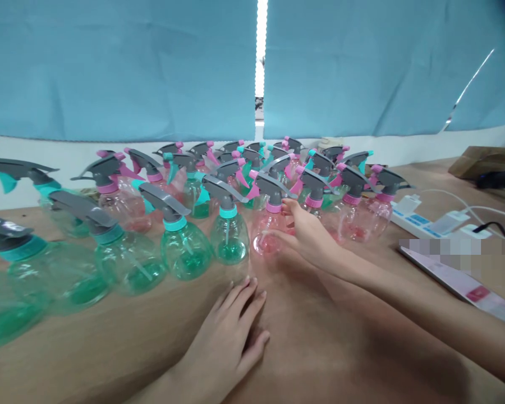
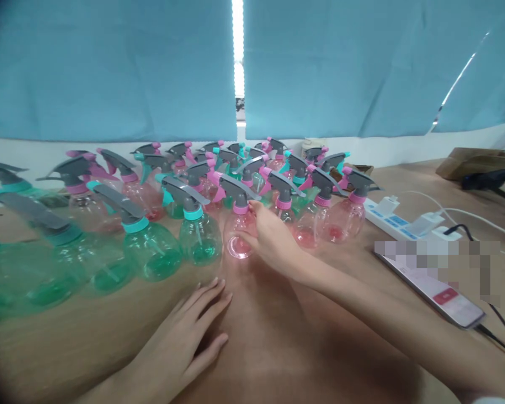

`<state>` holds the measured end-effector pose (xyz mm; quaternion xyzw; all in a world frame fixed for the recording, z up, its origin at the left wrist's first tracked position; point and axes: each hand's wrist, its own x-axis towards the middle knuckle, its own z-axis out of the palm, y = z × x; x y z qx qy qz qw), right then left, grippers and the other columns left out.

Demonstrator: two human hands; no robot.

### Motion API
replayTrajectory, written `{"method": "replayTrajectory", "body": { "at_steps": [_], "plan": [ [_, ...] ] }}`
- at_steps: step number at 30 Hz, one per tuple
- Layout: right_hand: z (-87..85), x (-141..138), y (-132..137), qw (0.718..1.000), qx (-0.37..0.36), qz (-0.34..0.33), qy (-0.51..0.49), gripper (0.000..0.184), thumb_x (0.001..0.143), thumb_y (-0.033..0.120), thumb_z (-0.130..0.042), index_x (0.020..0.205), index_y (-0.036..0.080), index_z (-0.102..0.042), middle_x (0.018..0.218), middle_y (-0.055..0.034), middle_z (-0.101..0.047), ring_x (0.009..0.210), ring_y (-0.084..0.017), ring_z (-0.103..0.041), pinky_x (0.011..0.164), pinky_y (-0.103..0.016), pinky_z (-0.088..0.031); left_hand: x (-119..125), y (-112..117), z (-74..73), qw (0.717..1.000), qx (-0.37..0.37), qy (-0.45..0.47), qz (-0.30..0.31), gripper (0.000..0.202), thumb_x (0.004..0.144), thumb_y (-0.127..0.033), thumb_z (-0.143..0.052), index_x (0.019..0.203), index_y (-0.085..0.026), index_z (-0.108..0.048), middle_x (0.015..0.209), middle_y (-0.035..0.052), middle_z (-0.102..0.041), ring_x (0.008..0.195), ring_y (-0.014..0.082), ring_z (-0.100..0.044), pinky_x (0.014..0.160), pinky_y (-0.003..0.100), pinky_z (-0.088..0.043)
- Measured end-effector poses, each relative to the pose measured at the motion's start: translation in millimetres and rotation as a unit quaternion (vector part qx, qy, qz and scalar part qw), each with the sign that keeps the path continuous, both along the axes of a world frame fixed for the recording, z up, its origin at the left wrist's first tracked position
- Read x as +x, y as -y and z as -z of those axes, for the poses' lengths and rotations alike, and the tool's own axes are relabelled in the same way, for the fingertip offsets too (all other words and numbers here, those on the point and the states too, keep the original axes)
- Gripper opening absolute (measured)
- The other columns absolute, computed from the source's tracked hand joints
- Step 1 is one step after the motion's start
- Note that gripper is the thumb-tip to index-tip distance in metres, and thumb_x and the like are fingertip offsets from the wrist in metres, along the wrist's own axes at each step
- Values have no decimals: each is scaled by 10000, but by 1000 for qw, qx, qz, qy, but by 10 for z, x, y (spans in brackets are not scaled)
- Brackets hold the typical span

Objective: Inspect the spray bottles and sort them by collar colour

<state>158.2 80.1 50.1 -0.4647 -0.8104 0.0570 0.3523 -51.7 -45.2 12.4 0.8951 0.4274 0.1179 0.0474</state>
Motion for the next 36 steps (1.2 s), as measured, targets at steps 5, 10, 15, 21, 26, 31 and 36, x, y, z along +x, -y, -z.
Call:
{"method": "replayTrajectory", "body": {
  "at_steps": [5, 10, 15, 21, 26, 31, 36],
  "plan": [
    [-18, -27, 8, 1000, 6, 5, 2, 627, 813, 318, -685, 1310, 62, -401, 1313, -231, -563, 1198, -333, -563, 950, -484, -496, 4, 1, -20, 1000, 7, -2, 3, 465, 923, -305, -532, 1354, -133, -495, 1428, 143, -470, 1314, 305, -427, 1036, 506, -399],
    [-103, 36, 138, 1000, 9, 14, -1, 701, 791, 341, -697, 1361, 67, -393, 1377, -200, -523, 1268, -310, -501, 1012, -462, -457, 4, -2, -11, 1000, 23, -7, 6, 465, 927, -303, -527, 1355, -124, -490, 1415, 151, -482, 1307, 313, -436, 1026, 517, -408],
    [-261, 344, 410, 998, -36, 32, -46, 365, 852, 341, -621, 1180, 186, -587, 1148, -67, -690, 939, -225, -683, 757, -370, -571, -5, -15, 38, 999, 31, 14, 6, 451, 933, -305, -517, 1357, -154, -483, 1403, 125, -500, 1306, 300, -438, 1035, 503, -404],
    [-282, 777, 399, 989, -25, 125, -78, 282, 836, 373, -629, 1036, 176, -653, 1047, -87, -721, 921, -259, -687, 773, -413, -544, -1, -27, 56, 998, 34, 49, 0, 425, 948, -311, -497, 1360, -208, -467, 1378, 103, -524, 1286, 300, -458, 1036, 503, -399],
    [-226, 764, 181, 988, -42, 128, -72, 438, 818, 427, -636, 1155, 149, -609, 1173, -153, -678, 1043, -324, -653, 873, -492, -510, 70, 20, -24, 998, 22, 64, -12, 373, 940, -290, -511, 1311, -242, -500, 1323, 83, -566, 1216, 286, -528, 1027, 484, -416],
    [-191, 590, 14, 988, -59, 122, -69, 612, 793, 537, -618, 1231, 116, -552, 1255, -193, -622, 1140, -355, -598, 910, -497, -485, 130, 104, -30, 995, 1, 93, -32, 331, 951, -280, -493, 1282, -273, -503, 1318, 57, -555, 1210, 277, -523, 1000, 461, -448],
    [-183, 545, -64, 990, -62, 118, -55, 415, 792, 436, -631, 1100, 160, -596, 1136, -150, -665, 1034, -352, -637, 817, -477, -507, 232, 145, -47, 991, -15, 125, -52, 306, 964, -269, -467, 1268, -283, -490, 1304, 56, -542, 1194, 267, -531, 986, 447, -457]
  ]
}}
